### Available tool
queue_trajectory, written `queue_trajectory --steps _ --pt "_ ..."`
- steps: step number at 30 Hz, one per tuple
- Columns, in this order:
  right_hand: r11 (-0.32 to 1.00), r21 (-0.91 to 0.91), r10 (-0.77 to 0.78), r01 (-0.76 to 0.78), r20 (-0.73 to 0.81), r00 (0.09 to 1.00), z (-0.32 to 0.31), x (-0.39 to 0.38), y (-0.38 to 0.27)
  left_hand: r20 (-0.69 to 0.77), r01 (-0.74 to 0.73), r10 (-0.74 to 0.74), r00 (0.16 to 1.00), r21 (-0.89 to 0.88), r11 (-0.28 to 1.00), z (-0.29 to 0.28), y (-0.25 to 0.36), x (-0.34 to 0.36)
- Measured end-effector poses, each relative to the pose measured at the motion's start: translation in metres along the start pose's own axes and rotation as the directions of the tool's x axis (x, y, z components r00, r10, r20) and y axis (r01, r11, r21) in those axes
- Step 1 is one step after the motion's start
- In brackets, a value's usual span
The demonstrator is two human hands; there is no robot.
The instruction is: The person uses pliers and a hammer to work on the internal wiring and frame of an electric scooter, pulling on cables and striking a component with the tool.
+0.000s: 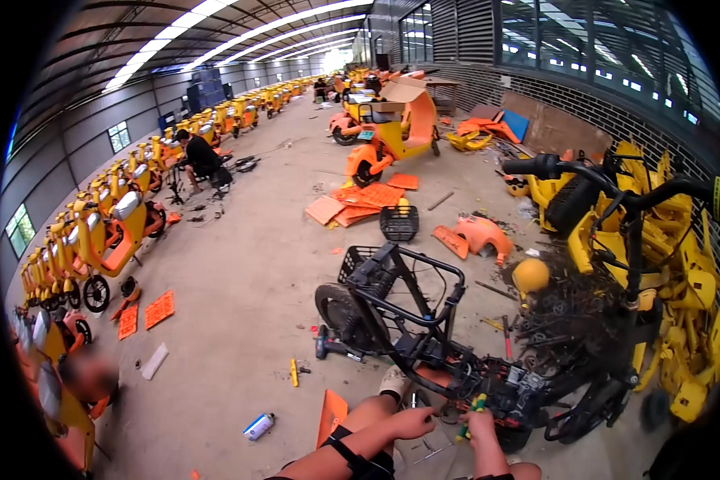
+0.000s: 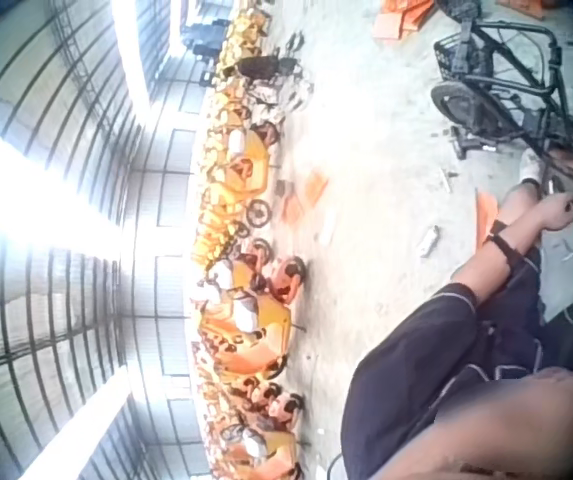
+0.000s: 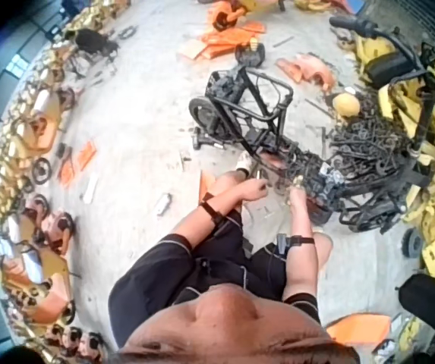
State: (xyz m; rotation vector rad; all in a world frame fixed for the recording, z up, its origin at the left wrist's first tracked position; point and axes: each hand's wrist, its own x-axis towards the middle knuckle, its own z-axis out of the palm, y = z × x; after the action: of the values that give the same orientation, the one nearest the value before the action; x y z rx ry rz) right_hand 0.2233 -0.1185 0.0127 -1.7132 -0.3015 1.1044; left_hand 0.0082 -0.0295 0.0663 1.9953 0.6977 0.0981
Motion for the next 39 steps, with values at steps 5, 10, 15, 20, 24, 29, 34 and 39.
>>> queue_trajectory --steps 5,10,15,20,24,29,34,39 --pt "0.964 0.183 0.177 -0.195 0.110 0.978 0.013 -0.007 -0.016 0.007 0.034 -0.034 0.999 0.032 0.999 -0.010 0.002 -0.005" --pt "0.947 0.219 0.199 -0.235 0.178 0.964 0.026 -0.005 -0.020 -0.022 0.006 -0.005 1.000 0.017 1.000 -0.011 -0.002 -0.007" --pt "0.936 0.200 0.265 -0.289 0.138 0.954 0.029 0.004 -0.016 0.029 0.068 -0.069 0.997 0.027 0.997 -0.011 -0.008 -0.006" --pt "0.915 0.227 0.290 -0.332 0.199 0.936 0.026 0.004 -0.017 0.056 0.066 -0.068 0.996 0.030 0.997 -0.011 -0.010 -0.002" --pt "0.821 0.378 0.339 -0.428 0.281 0.898 0.025 0.007 -0.018 0.039 0.050 -0.053 0.998 0.076 0.996 -0.010 -0.006 0.003" --pt "0.866 0.221 0.387 -0.448 0.269 0.882 0.021 0.018 -0.016 0.027 0.047 -0.049 0.998 0.094 0.995 -0.011 -0.006 0.009" --pt "0.878 0.186 0.406 -0.441 0.198 0.892 0.019 0.022 -0.013 0.037 0.062 -0.066 0.997 0.083 0.995 -0.009 -0.009 0.013" --pt "0.840 0.204 0.444 -0.503 0.275 0.853 0.022 0.022 -0.014 0.098 0.077 -0.087 0.991 0.102 0.992 -0.005 -0.010 0.020"
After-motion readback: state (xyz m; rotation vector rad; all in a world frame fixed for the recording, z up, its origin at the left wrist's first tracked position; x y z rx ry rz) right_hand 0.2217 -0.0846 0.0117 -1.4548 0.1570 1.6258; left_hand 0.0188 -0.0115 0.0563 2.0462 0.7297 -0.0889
